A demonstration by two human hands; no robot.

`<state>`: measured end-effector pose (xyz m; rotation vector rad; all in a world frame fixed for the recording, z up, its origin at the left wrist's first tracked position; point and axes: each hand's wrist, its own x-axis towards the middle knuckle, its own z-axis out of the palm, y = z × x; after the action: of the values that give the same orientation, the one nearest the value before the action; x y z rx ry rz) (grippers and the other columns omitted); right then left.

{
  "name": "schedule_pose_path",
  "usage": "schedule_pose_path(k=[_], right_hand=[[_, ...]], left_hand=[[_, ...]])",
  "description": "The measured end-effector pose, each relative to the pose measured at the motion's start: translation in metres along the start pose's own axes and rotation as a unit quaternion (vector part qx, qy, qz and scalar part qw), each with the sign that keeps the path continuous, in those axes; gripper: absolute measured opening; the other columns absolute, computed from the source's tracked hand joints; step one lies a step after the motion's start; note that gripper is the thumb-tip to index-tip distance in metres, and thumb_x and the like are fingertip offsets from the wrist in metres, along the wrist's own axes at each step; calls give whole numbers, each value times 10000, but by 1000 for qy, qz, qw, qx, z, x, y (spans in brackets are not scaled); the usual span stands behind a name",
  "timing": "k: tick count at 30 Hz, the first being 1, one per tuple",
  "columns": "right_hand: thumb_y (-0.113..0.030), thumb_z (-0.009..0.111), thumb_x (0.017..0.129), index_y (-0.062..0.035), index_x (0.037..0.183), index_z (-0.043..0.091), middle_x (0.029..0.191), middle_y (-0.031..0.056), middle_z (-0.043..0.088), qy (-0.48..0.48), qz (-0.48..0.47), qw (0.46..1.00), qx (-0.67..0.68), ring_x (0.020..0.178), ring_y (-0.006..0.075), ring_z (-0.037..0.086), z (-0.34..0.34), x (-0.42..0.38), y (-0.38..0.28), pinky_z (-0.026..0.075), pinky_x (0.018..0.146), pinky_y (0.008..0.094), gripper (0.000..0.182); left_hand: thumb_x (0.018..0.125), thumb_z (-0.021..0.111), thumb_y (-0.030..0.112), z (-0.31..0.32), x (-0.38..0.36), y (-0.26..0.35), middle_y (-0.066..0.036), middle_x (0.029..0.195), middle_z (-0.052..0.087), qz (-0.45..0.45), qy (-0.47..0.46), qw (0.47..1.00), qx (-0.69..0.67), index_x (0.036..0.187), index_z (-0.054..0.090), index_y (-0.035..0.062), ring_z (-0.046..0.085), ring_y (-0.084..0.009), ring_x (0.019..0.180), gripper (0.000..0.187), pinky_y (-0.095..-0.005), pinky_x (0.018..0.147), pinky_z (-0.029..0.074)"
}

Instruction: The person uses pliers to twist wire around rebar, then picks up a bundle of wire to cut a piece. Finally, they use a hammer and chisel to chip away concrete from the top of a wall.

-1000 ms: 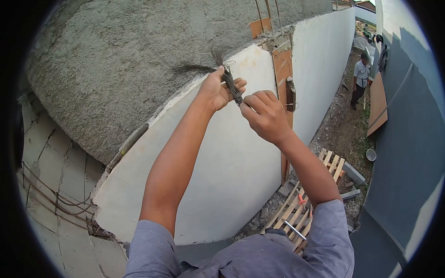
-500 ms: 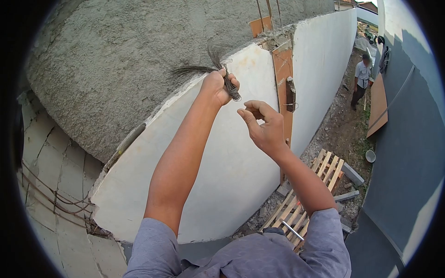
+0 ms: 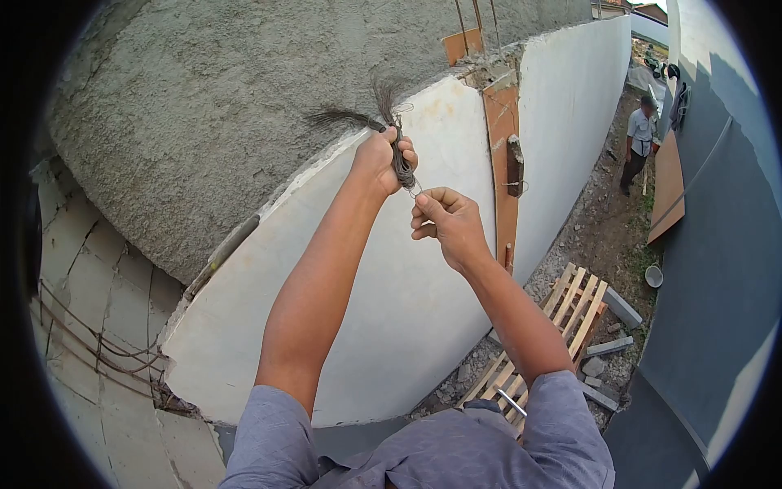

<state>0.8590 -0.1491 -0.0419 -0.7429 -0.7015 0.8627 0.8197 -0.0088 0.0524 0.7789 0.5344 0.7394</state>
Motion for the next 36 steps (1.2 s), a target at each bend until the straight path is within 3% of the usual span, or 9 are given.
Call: schedule_pose_path(k=[6, 9, 15, 20, 24, 28, 29, 31, 36], right_hand=[[-172, 649, 934, -47, 886, 614, 752, 18, 589, 17, -4, 996, 83, 661, 108, 561, -4, -4, 8, 490, 600, 278, 139], [-153, 629, 945, -73, 895, 608, 734, 5, 563, 55, -12, 988, 145, 638, 114, 522, 7, -6, 7, 445, 584, 271, 97], [-272, 584, 953, -131, 785, 489, 653, -9, 423, -6, 16, 949, 314, 591, 111, 410, 9, -23, 10, 364, 536, 262, 239], [-251, 555, 947, -146, 688, 356, 608, -5, 359, 8, 38, 975, 219, 546, 116, 345, -12, -116, 4, 331, 492, 268, 343], [-210, 564, 929, -137, 647, 376, 557, -10, 337, 29, 10, 992, 120, 508, 109, 317, -68, -222, -9, 324, 440, 269, 347], [-101, 553, 870, -116, 602, 342, 481, -4, 319, 33, -126, 989, 75, 460, 106, 291, -123, -338, -57, 306, 370, 278, 341], [-107, 544, 890, -122, 613, 348, 503, -4, 327, 68, -157, 983, 71, 465, 97, 296, -138, -371, -71, 316, 380, 266, 340], [-122, 538, 913, -132, 633, 374, 535, -9, 337, 292, -250, 920, 83, 475, 90, 318, -178, -436, -79, 313, 400, 251, 325], [-196, 564, 914, -148, 676, 406, 568, -17, 347, 603, -114, 786, -74, 489, 97, 348, -252, -543, -8, 319, 423, 260, 290]], left_hand=[[1022, 415, 201, 1, -3, -15, -56, 743, 470, 42, 40, 991, 123, 981, 412, 36, 445, -129, 535, 170, -287, 445, 433], [1028, 433, 206, 4, -1, -23, -36, 740, 457, 83, 52, 988, 122, 899, 438, 41, 423, -98, 526, 209, -252, 431, 411], [1025, 425, 191, 12, -11, -33, -41, 759, 450, 111, 63, 978, 168, 925, 426, 21, 404, -93, 522, 197, -254, 425, 387], [1009, 418, 169, 6, -4, -35, -49, 765, 450, 88, 43, 984, 150, 922, 412, 28, 405, -97, 524, 165, -266, 431, 385], [999, 415, 156, 10, -12, -34, -48, 753, 447, 73, 27, 991, 107, 903, 408, 30, 403, -105, 520, 158, -273, 429, 384], [987, 389, 117, 10, -5, -18, -48, 732, 441, 72, 33, 994, 74, 882, 402, 33, 401, -106, 520, 135, -271, 427, 387], [984, 386, 109, 10, -5, -9, -49, 738, 442, 71, 27, 994, 74, 889, 403, 33, 402, -106, 522, 123, -270, 428, 388], [979, 381, 94, 7, -8, 1, -52, 749, 445, 66, 15, 995, 77, 903, 404, 33, 404, -105, 526, 100, -268, 429, 390], [995, 424, 112, 12, -23, -6, -60, 815, 461, 29, -23, 998, -46, 1005, 399, 37, 450, -125, 565, 79, -287, 454, 435]])
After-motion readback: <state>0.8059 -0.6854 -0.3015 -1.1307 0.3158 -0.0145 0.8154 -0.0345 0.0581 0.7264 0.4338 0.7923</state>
